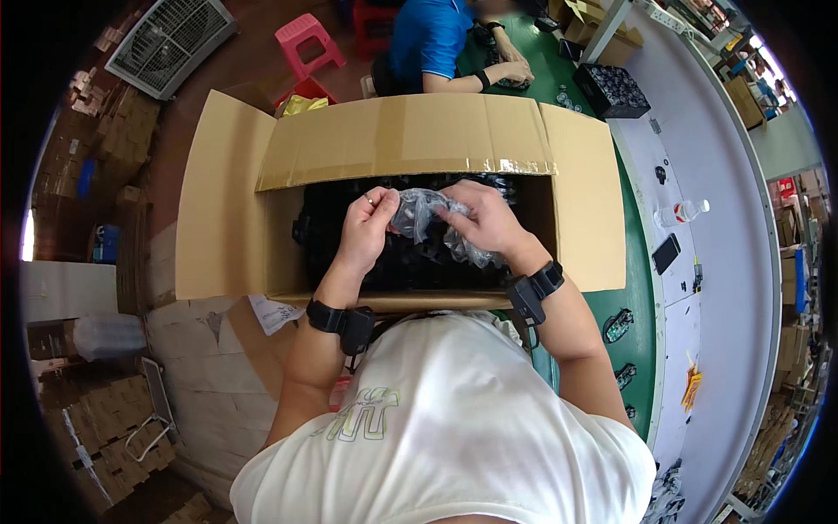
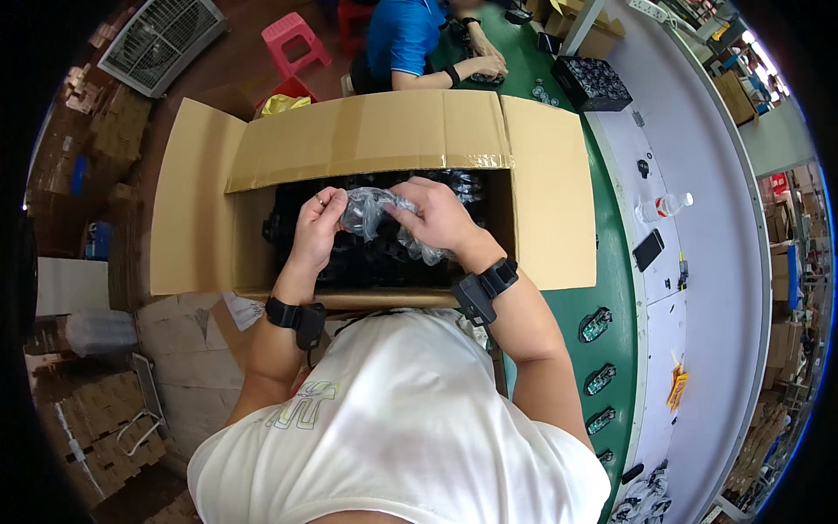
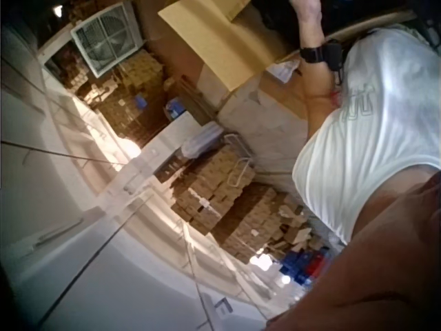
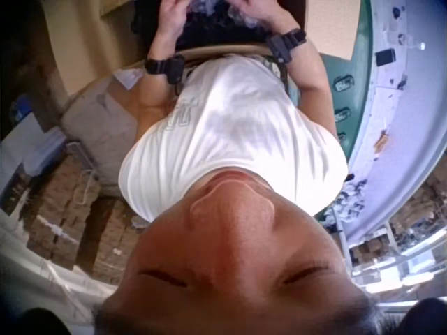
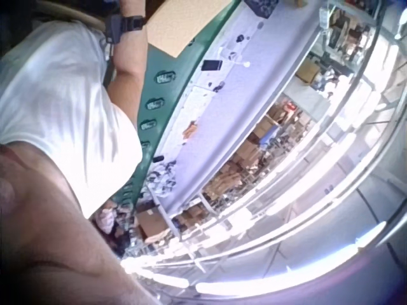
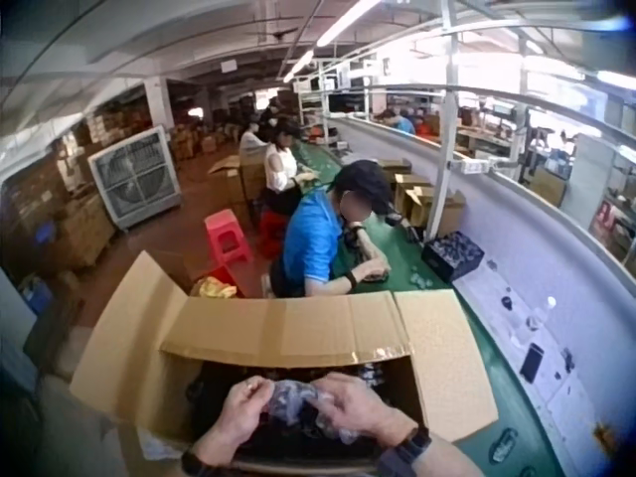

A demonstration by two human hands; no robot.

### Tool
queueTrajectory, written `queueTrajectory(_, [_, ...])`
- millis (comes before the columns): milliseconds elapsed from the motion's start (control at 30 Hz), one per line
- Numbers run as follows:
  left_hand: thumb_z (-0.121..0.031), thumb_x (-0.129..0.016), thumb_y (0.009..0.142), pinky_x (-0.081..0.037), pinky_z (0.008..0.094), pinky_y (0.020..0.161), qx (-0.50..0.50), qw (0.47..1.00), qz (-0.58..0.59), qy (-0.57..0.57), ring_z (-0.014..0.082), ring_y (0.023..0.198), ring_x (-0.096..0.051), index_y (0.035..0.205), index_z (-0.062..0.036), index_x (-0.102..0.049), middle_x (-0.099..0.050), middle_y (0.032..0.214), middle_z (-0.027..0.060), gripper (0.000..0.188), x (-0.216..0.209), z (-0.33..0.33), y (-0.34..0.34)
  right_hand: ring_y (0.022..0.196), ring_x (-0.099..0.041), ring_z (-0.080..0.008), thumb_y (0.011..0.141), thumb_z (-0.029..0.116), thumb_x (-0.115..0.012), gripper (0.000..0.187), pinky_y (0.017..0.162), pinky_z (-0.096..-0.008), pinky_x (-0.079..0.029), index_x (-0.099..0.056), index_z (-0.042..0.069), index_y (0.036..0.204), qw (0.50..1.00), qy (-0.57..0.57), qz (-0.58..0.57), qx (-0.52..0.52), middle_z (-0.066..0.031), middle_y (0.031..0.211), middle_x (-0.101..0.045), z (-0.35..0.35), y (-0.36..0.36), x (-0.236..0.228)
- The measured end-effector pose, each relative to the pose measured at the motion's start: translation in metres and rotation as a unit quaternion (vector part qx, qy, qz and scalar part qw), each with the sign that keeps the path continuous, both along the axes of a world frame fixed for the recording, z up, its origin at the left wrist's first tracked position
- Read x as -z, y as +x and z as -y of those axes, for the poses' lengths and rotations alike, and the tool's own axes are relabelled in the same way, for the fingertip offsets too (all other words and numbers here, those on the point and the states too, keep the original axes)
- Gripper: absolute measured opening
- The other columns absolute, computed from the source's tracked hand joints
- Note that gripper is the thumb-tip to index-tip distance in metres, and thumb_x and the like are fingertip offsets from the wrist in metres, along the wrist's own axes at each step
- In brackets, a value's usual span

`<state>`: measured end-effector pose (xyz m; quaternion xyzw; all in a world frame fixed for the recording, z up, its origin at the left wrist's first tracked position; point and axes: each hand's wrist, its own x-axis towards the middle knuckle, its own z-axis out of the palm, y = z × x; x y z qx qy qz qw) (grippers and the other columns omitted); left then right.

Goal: Unpacking small plastic components from a large shipping box.

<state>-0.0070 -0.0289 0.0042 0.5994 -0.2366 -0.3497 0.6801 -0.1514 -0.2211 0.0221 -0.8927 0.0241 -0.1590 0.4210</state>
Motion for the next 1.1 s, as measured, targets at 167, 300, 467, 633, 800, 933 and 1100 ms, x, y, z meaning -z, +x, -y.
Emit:
queueTrajectory(167, [-0.024, -0.062, 0.103, -0.049, 0.0239, 0.064, 0.022, 0.991, 0.119, 0.058, 0.0059, 0.072, -0.059, 0.094, -0.004, -0.072, -0.065, 0.079, -0.0045, 0.024, -0.006, -0.015, 0.008, 0.087, -0.069, -0.0252, 0.09, 0.008, -0.071, 0.021, 0.079, -0.0338, -0.054, -0.07, 0.001, 0.109, 0.994, 0.089, 0.041, 0.04, -0.0143, 0.098, -0.072, 0.007, 0.001, 0.003])
queueTrajectory(300, [-0.015, -0.068, 0.097, -0.049, 0.0259, 0.066, 0.035, 0.957, 0.279, 0.071, 0.0112, 0.073, -0.063, 0.097, 0.0007, -0.074, -0.069, 0.08, 0.003, 0.017, -0.015, -0.018, 0.013, 0.091, -0.069, -0.0244, 0.089, 0.012, -0.074, 0.025, 0.083, -0.0333, -0.054, -0.07, 0.001, 0.111, 0.997, 0.067, -0.025, 0.03, -0.0141, 0.101, -0.073, 0.01, -0.002, 0.005])
queueTrajectory(467, [-0.012, -0.07, 0.094, -0.05, 0.0281, 0.066, 0.043, 0.941, 0.329, 0.072, 0.0145, 0.072, -0.064, 0.096, 0.0017, -0.074, -0.071, 0.082, 0.01, 0.014, -0.025, -0.015, 0.012, 0.091, -0.069, -0.0229, 0.093, 0.016, -0.073, 0.024, 0.083, -0.0338, -0.054, -0.071, 0.0, 0.11, 0.995, 0.102, 0.001, 0.024, -0.0138, 0.102, -0.073, 0.007, -0.002, 0.002])
queueTrajectory(633, [-0.013, -0.072, 0.092, -0.051, 0.0289, 0.065, 0.053, 0.933, 0.353, 0.05, 0.0169, 0.071, -0.065, 0.096, -0.0003, -0.075, -0.071, 0.085, 0.0102, 0.013, -0.031, -0.016, 0.007, 0.086, -0.068, -0.0218, 0.098, 0.014, -0.064, 0.022, 0.079, -0.0323, -0.054, -0.073, 0.0, 0.113, 0.993, 0.1, 0.057, 0.018, -0.0141, 0.098, -0.072, 0.011, -0.001, 0.007])
queueTrajectory(800, [-0.011, -0.075, 0.087, -0.053, 0.0328, 0.069, 0.018, 0.882, 0.467, 0.065, 0.0249, 0.077, -0.068, 0.093, -0.0039, -0.076, -0.071, 0.088, 0.0099, 0.01, -0.041, -0.013, 0.004, 0.086, -0.068, -0.0223, 0.098, 0.013, -0.063, 0.022, 0.077, -0.0317, -0.055, -0.074, 0.002, 0.113, 0.995, 0.057, 0.079, 0.022, -0.0144, 0.099, -0.07, 0.008, -0.004, 0.001])
queueTrajectory(933, [-0.011, -0.077, 0.084, -0.054, 0.0359, 0.071, 0.008, 0.842, 0.532, 0.093, 0.028, 0.081, -0.068, 0.089, -0.0052, -0.076, -0.071, 0.089, 0.0091, 0.008, -0.035, -0.008, 0.008, 0.088, -0.068, -0.0242, 0.097, 0.011, -0.064, 0.023, 0.078, -0.0328, -0.055, -0.074, 0.005, 0.116, 0.994, 0.013, 0.104, 0.029, -0.0138, 0.104, -0.069, 0.002, -0.003, 0.001])
queueTrajectory(1100, [-0.012, -0.076, 0.085, -0.054, 0.0358, 0.071, -0.057, 0.841, 0.533, 0.078, 0.0281, 0.081, -0.068, 0.089, -0.0057, -0.076, -0.071, 0.089, 0.0092, 0.007, -0.038, -0.012, 0.002, 0.089, -0.069, -0.0264, 0.095, 0.009, -0.065, 0.023, 0.079, -0.0326, -0.056, -0.074, 0.005, 0.117, 0.995, -0.004, 0.096, 0.034, -0.0141, 0.104, -0.069, 0.0, -0.006, -0.003])
